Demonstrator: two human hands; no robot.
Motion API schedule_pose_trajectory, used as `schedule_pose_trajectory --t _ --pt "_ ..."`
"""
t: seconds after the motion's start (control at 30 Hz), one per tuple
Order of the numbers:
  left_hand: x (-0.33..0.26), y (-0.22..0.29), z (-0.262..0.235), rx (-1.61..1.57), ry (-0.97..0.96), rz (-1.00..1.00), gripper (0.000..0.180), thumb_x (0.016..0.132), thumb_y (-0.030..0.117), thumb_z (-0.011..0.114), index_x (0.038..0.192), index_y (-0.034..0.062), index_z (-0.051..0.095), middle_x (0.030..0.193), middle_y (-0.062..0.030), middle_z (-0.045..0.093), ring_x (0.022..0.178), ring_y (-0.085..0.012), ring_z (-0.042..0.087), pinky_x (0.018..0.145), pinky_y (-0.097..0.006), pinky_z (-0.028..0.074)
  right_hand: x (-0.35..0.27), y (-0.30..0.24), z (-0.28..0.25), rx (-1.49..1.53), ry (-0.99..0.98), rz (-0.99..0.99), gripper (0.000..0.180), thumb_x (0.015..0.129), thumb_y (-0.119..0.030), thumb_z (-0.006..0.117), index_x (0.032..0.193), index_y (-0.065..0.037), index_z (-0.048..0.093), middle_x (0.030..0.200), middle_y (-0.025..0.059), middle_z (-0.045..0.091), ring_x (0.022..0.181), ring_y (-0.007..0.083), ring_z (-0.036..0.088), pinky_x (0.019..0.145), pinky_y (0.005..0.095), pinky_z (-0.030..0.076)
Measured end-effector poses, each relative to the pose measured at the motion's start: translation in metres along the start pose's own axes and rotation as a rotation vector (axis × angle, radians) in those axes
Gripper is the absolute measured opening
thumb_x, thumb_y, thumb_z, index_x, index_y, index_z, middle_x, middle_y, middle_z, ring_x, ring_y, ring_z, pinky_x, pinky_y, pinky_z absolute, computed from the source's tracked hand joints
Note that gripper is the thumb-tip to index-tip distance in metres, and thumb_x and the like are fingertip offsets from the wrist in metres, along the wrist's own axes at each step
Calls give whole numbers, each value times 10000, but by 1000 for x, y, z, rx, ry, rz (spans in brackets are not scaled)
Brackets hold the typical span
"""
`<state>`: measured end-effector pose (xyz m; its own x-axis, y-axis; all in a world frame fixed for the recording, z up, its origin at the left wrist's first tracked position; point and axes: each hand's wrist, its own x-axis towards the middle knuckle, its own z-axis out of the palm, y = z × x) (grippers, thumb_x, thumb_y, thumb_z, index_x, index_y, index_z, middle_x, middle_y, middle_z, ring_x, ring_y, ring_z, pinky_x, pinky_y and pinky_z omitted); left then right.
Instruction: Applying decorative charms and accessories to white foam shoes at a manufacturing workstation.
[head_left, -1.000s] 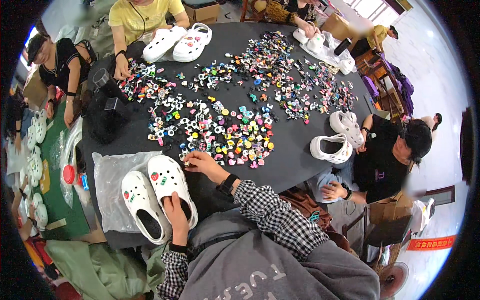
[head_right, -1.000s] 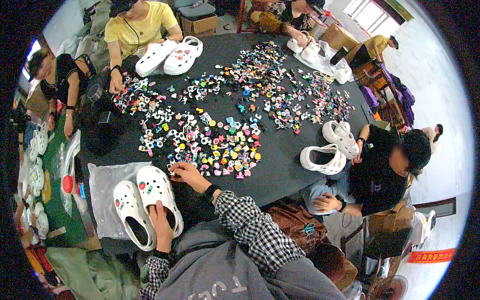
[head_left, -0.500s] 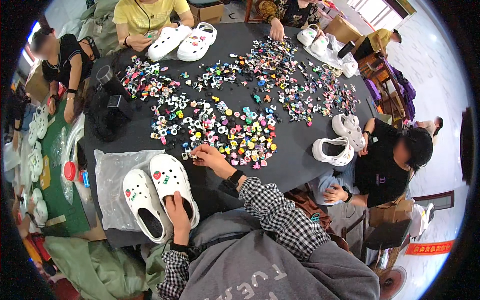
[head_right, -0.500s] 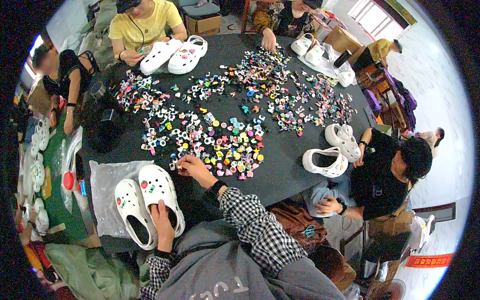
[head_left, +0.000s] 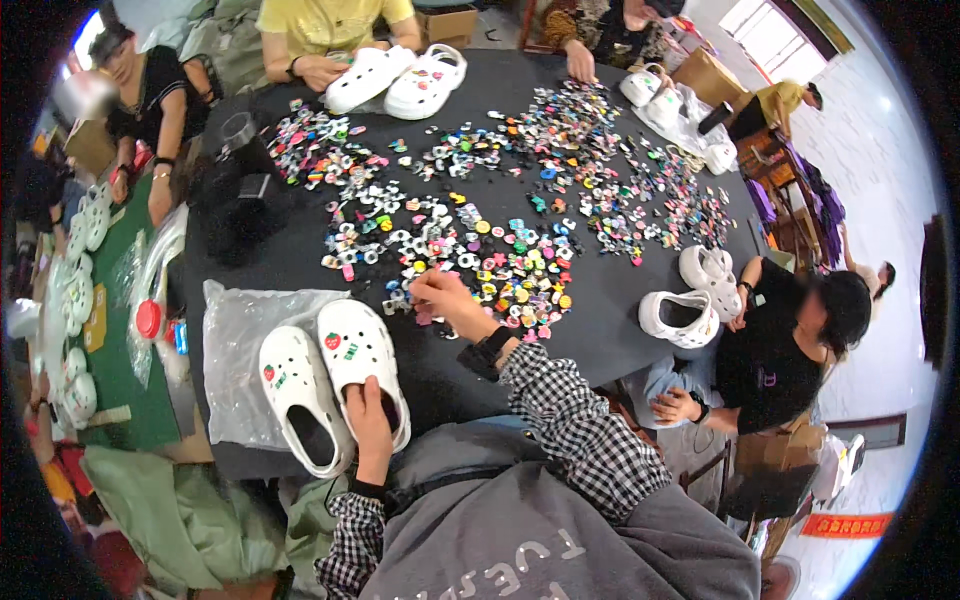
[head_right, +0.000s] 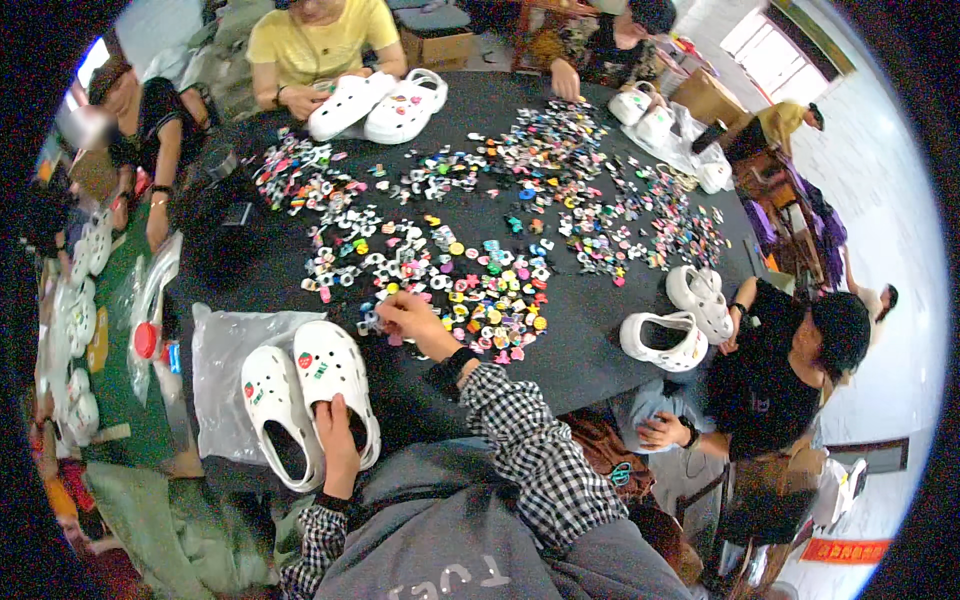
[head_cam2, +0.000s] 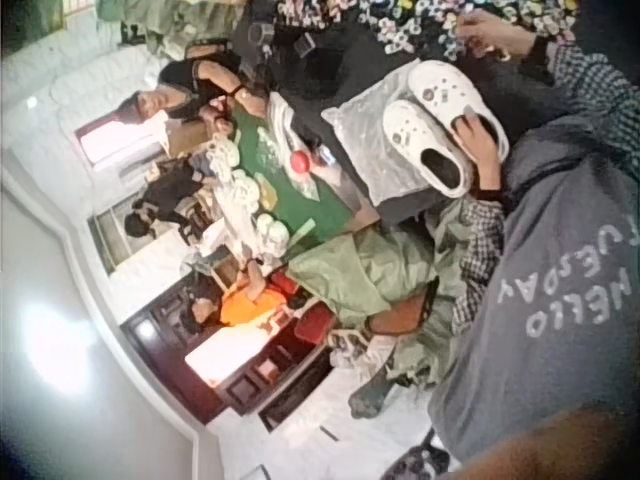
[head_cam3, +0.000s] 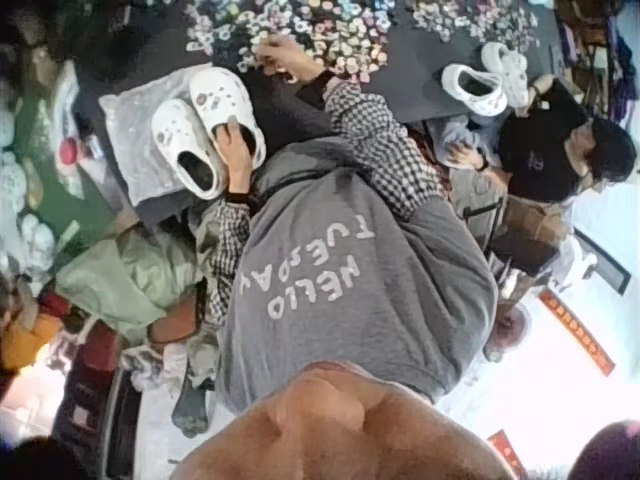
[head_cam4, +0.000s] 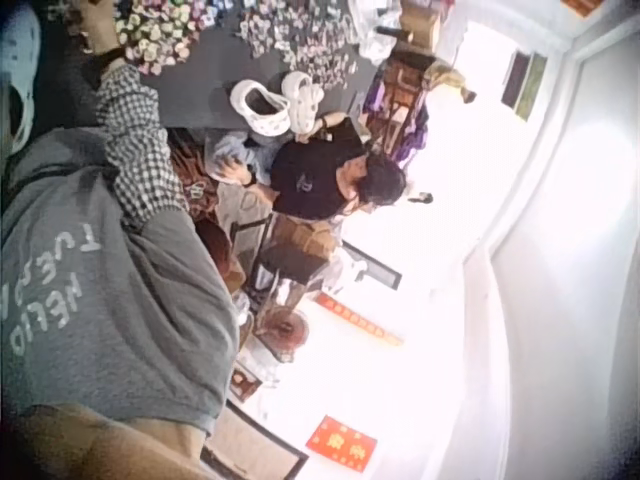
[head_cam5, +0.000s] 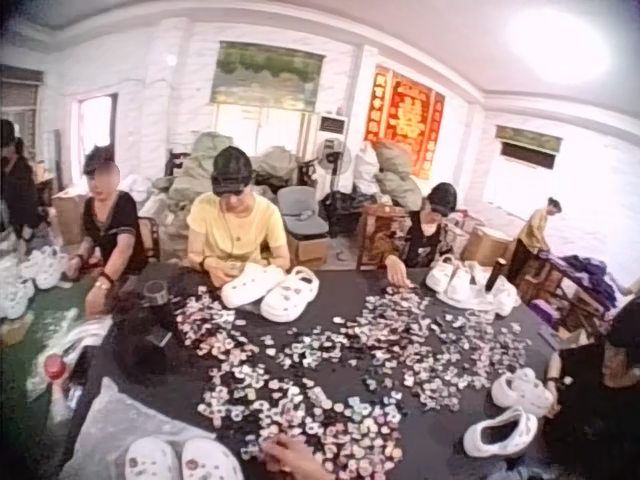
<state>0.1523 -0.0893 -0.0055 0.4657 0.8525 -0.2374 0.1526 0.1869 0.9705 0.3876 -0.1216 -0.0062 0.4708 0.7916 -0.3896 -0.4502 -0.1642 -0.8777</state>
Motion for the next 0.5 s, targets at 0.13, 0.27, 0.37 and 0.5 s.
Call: schedule_pose_trajectory --t 0.13,0.27,0.37,0.5 --pt "2 -1 3 -54 -41 12 309 970 201 496 1181 -25 501 1045 -47 551 902 -119 471 810 -253 386 7 -3 -2 -548 166 -286 156 817 -139 651 864 1 598 751 59 601 679 142 559 629 294 455" --pt "1 7 4 -20 -40 52 249 972 192 493 1095 -23 521 966 -23 536 840 -96 448 765 -245 385 16 -1 9 -822 122 -416 94 790 -94 631 858 -30 634 800 103 601 750 235 584 669 348 469" --pt "0 5 0 -48 -74 -2 255 975 198 486 1097 -23 517 957 -24 532 827 -100 442 757 -250 384 28 2 21 -1101 227 -639 106 744 -118 663 830 -64 635 857 100 570 904 299 562 760 406 473" --pt "-1 6 2 -84 -76 1 241 973 209 491 1044 -19 517 901 -11 515 777 -98 421 700 -252 372 43 6 23 -1387 240 -653 203 702 -150 702 871 -82 614 926 94 550 934 284 551 774 406 477"
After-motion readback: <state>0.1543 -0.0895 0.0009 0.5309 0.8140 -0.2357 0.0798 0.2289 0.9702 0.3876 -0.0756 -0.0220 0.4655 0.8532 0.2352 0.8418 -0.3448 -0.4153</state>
